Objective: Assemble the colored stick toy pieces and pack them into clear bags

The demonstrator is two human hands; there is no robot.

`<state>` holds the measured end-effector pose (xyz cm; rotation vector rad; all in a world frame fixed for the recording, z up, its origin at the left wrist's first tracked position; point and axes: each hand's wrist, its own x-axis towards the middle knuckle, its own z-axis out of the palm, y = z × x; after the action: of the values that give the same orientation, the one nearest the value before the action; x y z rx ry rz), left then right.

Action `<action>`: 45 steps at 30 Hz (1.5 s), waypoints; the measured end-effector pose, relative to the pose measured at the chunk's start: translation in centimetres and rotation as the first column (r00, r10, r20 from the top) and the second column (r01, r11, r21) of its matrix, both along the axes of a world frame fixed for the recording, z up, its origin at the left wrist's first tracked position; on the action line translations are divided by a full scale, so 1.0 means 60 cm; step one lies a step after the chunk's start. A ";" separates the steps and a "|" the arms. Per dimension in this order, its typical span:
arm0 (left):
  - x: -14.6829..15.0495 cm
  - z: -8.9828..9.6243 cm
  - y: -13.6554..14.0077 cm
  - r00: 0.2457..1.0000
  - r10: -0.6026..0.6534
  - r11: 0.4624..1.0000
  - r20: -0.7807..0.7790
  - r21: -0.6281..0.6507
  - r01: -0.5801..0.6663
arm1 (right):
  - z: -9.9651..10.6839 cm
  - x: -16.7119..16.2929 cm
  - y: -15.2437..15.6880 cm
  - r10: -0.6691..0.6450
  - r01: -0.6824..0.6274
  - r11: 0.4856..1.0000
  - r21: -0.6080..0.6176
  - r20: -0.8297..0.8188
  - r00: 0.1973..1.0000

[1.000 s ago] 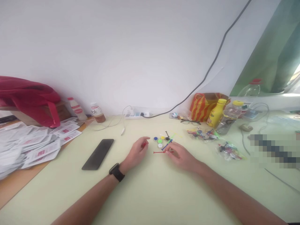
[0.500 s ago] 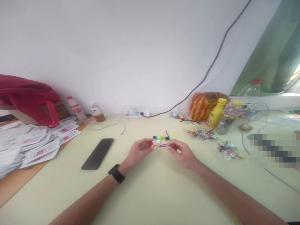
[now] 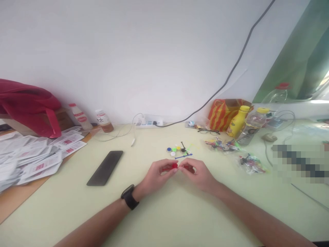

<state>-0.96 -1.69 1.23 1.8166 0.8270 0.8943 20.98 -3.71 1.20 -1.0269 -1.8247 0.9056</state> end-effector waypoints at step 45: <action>-0.006 0.024 0.001 0.983 -0.055 0.991 0.177 -0.114 0.076 | 0.011 0.009 -0.012 -0.007 0.018 0.998 0.065 -0.155 0.988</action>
<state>-1.35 -1.66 2.65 1.6273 0.6922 0.9256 21.55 -4.41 1.86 -0.9005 -1.7054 0.8860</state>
